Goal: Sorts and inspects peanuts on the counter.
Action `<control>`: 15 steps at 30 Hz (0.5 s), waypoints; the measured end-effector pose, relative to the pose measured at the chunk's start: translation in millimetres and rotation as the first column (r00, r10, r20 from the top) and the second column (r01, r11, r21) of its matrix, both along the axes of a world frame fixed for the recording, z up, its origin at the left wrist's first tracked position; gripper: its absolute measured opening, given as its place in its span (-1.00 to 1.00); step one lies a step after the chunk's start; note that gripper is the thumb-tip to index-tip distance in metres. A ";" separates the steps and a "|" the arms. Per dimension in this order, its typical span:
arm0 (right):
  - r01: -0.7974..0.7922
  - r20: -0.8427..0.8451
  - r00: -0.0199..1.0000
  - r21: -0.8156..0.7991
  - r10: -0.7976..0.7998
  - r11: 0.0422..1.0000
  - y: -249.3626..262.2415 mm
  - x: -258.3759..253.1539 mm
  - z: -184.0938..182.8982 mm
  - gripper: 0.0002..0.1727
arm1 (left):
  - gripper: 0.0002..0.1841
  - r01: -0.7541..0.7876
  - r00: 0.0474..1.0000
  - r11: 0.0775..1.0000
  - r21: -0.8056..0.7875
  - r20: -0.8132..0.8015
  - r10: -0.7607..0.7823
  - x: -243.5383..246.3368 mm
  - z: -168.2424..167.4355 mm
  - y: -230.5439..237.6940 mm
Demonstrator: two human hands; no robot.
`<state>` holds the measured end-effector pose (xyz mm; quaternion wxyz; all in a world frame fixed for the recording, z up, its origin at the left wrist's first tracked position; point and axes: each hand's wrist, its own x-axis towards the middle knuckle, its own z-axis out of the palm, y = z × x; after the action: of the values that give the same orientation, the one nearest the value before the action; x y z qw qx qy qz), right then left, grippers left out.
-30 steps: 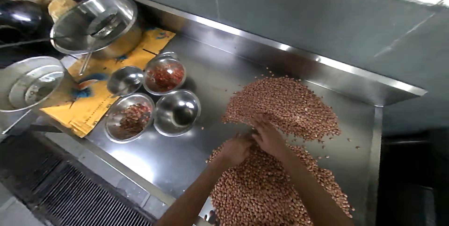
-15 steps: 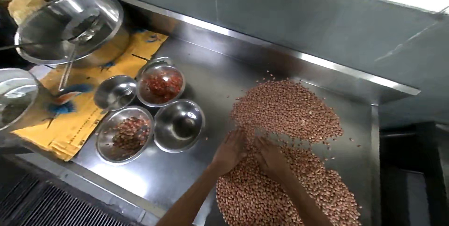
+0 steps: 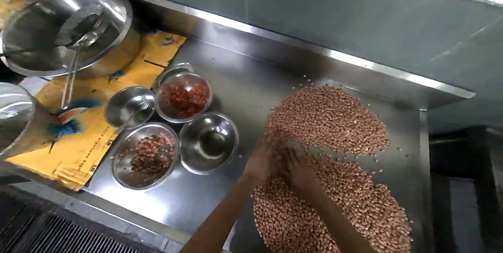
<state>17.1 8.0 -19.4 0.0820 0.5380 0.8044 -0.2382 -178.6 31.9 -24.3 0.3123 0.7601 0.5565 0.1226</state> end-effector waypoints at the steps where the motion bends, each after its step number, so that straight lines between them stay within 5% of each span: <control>1: -0.006 0.009 1.000 -0.026 0.007 1.000 -5.5 1.6 2.7 -0.20 | -0.29 0.024 1.000 0.999 0.042 -0.012 -0.023 1.9 -6.7 7.1; 4: -0.029 0.016 0.999 -0.125 0.031 0.992 -7.9 8.2 18.1 -0.31 | -0.25 0.195 0.980 0.980 0.034 -0.051 -0.193 8.3 -20.9 15.9; 8: 0.213 -0.070 0.974 -0.058 -0.217 0.975 8.3 12.3 51.6 -0.54 | -0.26 0.369 0.922 0.916 -0.156 -0.065 -0.382 11.0 -2.0 -4.5; 11: 0.289 -0.175 0.950 0.172 -0.260 0.942 33.1 10.9 41.2 -0.58 | -0.26 0.393 0.913 0.903 -0.173 -0.046 -0.406 6.9 -1.4 -26.9; 15: 0.221 -0.124 0.972 0.183 -0.201 0.958 62.7 0.9 13.5 -0.39 | -0.27 0.317 0.946 0.928 -0.194 -0.005 -0.324 1.4 3.8 -35.9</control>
<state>18.0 70.8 -5.9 -0.0392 0.6131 0.7651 -0.1931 -177.2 -4.0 -20.5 0.3891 0.8093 0.4400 0.0019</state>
